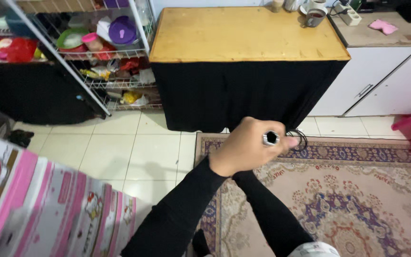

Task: The person connects a broom head to a handle by hand, then walks to a closet and moves several hanging garments to look inside.

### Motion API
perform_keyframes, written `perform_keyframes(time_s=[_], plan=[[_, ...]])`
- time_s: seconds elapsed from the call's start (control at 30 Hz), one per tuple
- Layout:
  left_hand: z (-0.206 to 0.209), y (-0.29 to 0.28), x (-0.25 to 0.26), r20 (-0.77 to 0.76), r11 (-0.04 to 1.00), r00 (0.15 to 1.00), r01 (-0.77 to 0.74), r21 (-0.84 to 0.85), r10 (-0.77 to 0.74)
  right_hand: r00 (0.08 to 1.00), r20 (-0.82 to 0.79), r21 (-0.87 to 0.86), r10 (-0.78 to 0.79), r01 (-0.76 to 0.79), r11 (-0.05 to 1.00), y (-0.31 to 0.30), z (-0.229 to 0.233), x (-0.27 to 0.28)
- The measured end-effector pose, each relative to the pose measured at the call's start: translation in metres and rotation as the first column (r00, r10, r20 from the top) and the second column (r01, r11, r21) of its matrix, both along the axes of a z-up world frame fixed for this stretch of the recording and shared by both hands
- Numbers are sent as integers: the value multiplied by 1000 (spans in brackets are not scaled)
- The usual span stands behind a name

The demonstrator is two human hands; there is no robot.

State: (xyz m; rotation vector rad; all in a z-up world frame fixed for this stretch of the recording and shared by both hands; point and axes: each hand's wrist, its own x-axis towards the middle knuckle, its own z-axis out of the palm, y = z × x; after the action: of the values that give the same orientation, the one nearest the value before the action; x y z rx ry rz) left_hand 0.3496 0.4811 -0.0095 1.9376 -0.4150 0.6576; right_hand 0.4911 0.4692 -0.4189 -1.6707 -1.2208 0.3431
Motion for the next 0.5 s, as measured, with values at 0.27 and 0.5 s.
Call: perform_keyframes(time_s=[0.27,0.5], plan=[[-112,59,61,-235,925,962,41,-378,-139,898,27,-542,-440,383,748,-146,-18,58],[-124,105,90,-283,829,959,-144,-541,-17,859,190,-597,-476,486,638,-130,-5,77]])
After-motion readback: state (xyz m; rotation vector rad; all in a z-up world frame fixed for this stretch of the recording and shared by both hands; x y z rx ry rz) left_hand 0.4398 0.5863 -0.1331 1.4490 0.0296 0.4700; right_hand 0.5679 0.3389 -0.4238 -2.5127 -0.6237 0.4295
